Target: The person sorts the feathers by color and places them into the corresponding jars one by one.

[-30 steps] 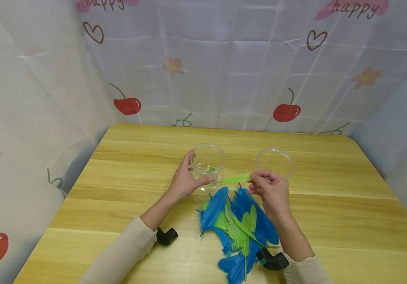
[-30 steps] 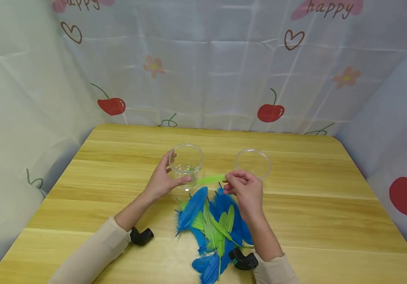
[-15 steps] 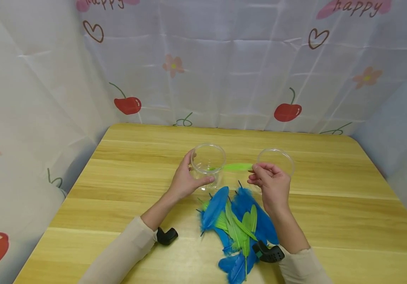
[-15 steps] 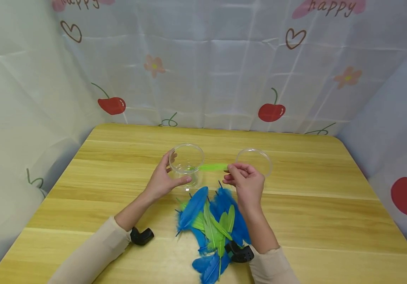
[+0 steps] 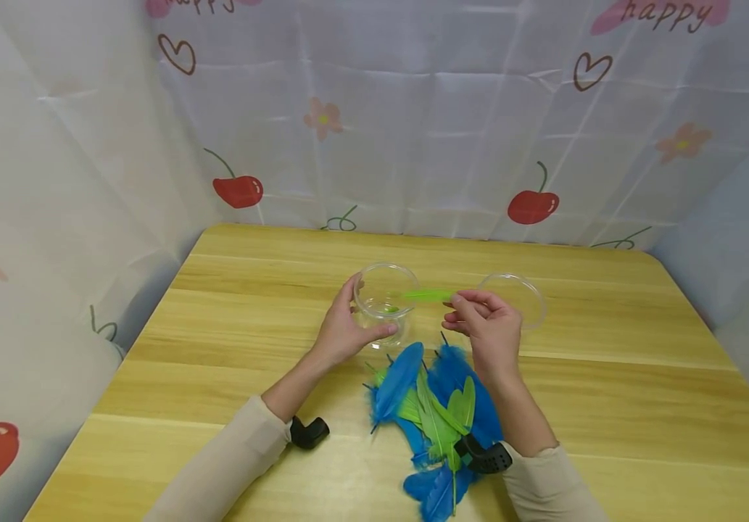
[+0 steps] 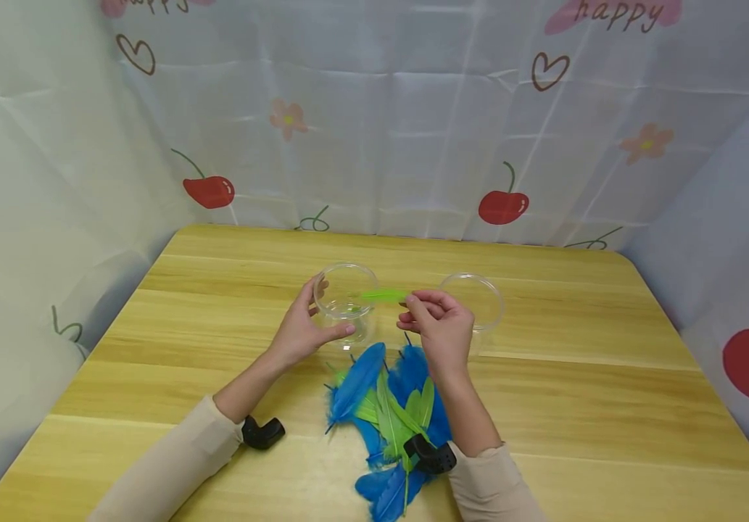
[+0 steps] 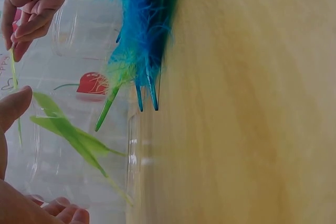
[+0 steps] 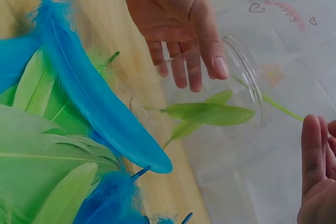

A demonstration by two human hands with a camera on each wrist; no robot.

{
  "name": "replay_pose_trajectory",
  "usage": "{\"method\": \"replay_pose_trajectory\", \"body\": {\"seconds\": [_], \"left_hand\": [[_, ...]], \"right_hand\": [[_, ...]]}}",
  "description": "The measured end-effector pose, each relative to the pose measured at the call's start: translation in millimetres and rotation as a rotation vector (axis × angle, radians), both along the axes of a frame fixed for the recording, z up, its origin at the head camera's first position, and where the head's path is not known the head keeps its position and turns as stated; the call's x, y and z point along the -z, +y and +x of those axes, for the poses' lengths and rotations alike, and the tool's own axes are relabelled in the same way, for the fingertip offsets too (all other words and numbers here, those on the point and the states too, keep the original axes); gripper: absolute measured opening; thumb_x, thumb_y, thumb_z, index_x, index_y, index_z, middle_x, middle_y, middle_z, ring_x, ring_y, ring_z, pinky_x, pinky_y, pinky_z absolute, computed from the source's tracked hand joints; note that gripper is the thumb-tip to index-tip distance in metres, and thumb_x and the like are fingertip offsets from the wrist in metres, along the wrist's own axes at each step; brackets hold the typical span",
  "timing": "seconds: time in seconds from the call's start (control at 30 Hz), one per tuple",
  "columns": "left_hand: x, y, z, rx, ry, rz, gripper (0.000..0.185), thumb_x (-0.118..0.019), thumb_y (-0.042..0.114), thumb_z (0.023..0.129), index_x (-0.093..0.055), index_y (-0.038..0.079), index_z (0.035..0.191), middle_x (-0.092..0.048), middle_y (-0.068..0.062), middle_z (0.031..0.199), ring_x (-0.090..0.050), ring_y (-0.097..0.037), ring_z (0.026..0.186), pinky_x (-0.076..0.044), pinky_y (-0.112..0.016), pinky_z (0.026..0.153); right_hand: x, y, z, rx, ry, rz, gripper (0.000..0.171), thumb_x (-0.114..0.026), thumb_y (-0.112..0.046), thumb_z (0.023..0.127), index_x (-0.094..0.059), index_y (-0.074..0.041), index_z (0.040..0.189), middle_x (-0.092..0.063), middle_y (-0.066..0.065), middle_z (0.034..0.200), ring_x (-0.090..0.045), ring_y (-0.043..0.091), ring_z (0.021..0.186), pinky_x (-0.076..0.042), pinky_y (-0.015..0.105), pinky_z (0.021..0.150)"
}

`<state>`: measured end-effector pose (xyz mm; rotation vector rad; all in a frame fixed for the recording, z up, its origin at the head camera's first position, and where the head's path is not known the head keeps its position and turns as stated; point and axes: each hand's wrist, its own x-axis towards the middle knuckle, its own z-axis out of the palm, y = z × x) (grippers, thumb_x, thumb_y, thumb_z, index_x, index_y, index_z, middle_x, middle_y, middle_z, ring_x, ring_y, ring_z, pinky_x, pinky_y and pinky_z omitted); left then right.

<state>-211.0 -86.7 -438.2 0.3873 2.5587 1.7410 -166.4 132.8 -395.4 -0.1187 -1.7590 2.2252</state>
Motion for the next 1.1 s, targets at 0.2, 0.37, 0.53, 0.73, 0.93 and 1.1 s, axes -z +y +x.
{"method": "replay_pose_trajectory", "body": {"seconds": [0.2, 0.37, 0.53, 0.73, 0.93, 1.1], "left_hand": [[0.1, 0.7, -0.3, 0.005, -0.001, 0.008, 0.104, -0.088, 0.033, 0.075, -0.025, 0.012, 0.155, -0.035, -0.017, 0.154, -0.04, -0.039, 0.134, -0.041, -0.055, 0.102], [-1.3, 1.1, 0.1, 0.002, -0.007, 0.01, 0.103, -0.088, 0.032, 0.075, -0.025, 0.012, 0.156, -0.035, -0.017, 0.154, -0.04, -0.038, 0.133, -0.041, -0.056, 0.102], [-1.4, 0.6, 0.4, -0.004, -0.013, 0.002, 0.104, -0.088, 0.032, 0.075, -0.025, 0.013, 0.156, -0.035, -0.016, 0.154, -0.039, -0.037, 0.134, -0.04, -0.055, 0.103], [-1.0, 0.7, 0.7, -0.003, -0.012, 0.003, 0.104, -0.088, 0.032, 0.075, -0.025, 0.012, 0.156, -0.034, -0.016, 0.155, -0.038, -0.038, 0.135, -0.039, -0.056, 0.104], [-1.4, 0.9, 1.2, -0.009, -0.016, -0.009, 0.105, -0.088, 0.034, 0.075, -0.025, 0.013, 0.156, -0.035, -0.015, 0.155, -0.04, -0.037, 0.134, -0.04, -0.054, 0.103], [-1.9, 0.3, 1.3, -0.012, -0.025, -0.013, 0.105, -0.088, 0.034, 0.074, -0.025, 0.014, 0.156, -0.035, -0.012, 0.155, -0.041, -0.036, 0.132, -0.041, -0.054, 0.103]], "right_hand": [[3.3, -0.2, 0.3, -0.108, -0.004, 0.011, 0.014, -0.065, -0.006, 0.096, -0.069, 0.003, 0.106, -0.076, 0.006, 0.091, -0.071, 0.019, 0.069, -0.059, 0.034, 0.067], [5.8, 2.1, 1.3, -0.121, -0.012, 0.034, 0.013, -0.064, -0.009, 0.097, -0.069, 0.0, 0.105, -0.075, 0.005, 0.091, -0.072, 0.021, 0.071, -0.059, 0.034, 0.068], [7.1, 2.9, 1.1, -0.12, -0.015, 0.031, 0.012, -0.065, -0.009, 0.096, -0.07, -0.001, 0.102, -0.075, 0.006, 0.091, -0.071, 0.023, 0.07, -0.059, 0.034, 0.067], [8.5, 4.1, 1.8, -0.12, -0.011, 0.018, 0.01, -0.065, -0.008, 0.096, -0.07, -0.002, 0.101, -0.075, 0.006, 0.091, -0.071, 0.021, 0.07, -0.059, 0.034, 0.067], [9.5, 7.3, 5.4, -0.111, -0.017, 0.02, 0.009, -0.066, -0.008, 0.096, -0.07, -0.002, 0.1, -0.075, 0.006, 0.091, -0.07, 0.018, 0.069, -0.059, 0.033, 0.068], [10.9, 11.8, 9.6, -0.106, -0.038, 0.041, 0.01, -0.066, -0.008, 0.095, -0.07, 0.0, 0.101, -0.075, 0.005, 0.09, -0.069, 0.017, 0.068, -0.059, 0.031, 0.066]]}}
